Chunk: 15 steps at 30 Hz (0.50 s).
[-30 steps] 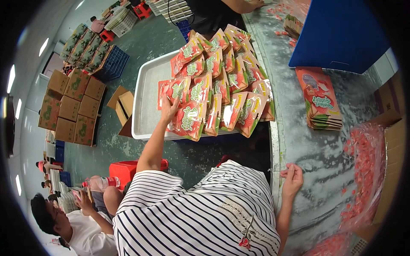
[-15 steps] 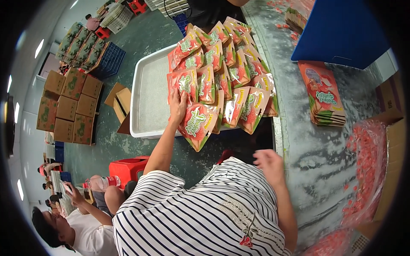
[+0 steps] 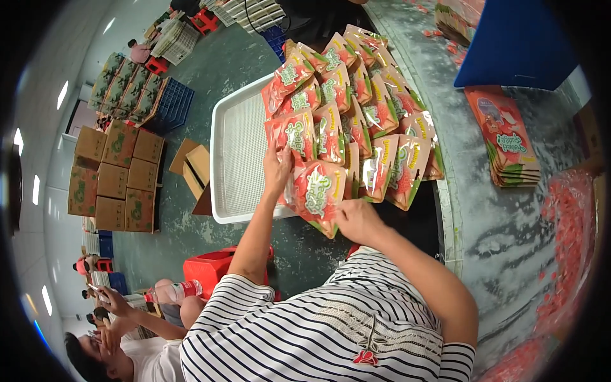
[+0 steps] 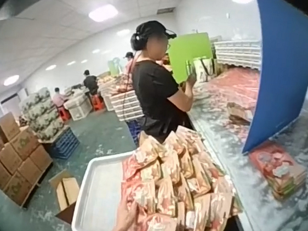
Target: Packaging small individual candies into labeled bags at a factory workbench.
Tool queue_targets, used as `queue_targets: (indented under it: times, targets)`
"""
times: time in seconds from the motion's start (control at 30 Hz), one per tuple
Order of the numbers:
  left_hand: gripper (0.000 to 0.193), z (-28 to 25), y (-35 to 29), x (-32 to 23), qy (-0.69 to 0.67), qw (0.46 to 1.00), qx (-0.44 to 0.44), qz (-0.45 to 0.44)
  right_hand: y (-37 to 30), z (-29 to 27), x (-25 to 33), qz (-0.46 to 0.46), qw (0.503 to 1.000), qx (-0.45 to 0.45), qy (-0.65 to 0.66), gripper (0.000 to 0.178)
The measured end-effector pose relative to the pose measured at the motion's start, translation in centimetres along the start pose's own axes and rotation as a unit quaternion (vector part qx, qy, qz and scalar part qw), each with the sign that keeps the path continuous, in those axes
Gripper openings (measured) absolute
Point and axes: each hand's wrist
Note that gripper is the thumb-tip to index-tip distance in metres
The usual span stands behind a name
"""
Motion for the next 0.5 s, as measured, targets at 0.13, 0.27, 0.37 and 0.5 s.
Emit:
queue_targets:
  times: [0.13, 0.27, 0.37, 0.5]
  targets:
    - [0.052, -0.5, 2.7, 3.2, 0.085, 0.995, -0.044, 0.041, 4.6, -4.1, 2.3, 0.015, 0.993, 0.108, -0.039, 0.026]
    - [0.056, -0.7, 5.2, 2.4, -0.007, 0.997, 0.067, -0.047, 6.8, -3.0, 2.3, 0.008, 0.973, 0.212, -0.088, 0.024]
    - [0.058, -1.4, 5.7, 2.9, -0.071, 0.988, 0.118, -0.066, 6.9, -1.0, 4.2, -0.039, 0.962, 0.265, -0.054, 0.025]
    - [0.059, -0.5, 4.0, 2.7, 0.102, 0.994, 0.045, 0.023, 6.7, 0.5, 3.9, 0.005, 0.981, 0.188, -0.049, 0.028]
Point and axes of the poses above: each hand's wrist, its own y-axis towards the middle knuckle, its own z-axis out of the palm, x = y × z, and after that the axes turned 11 degrees about -x, right-handed
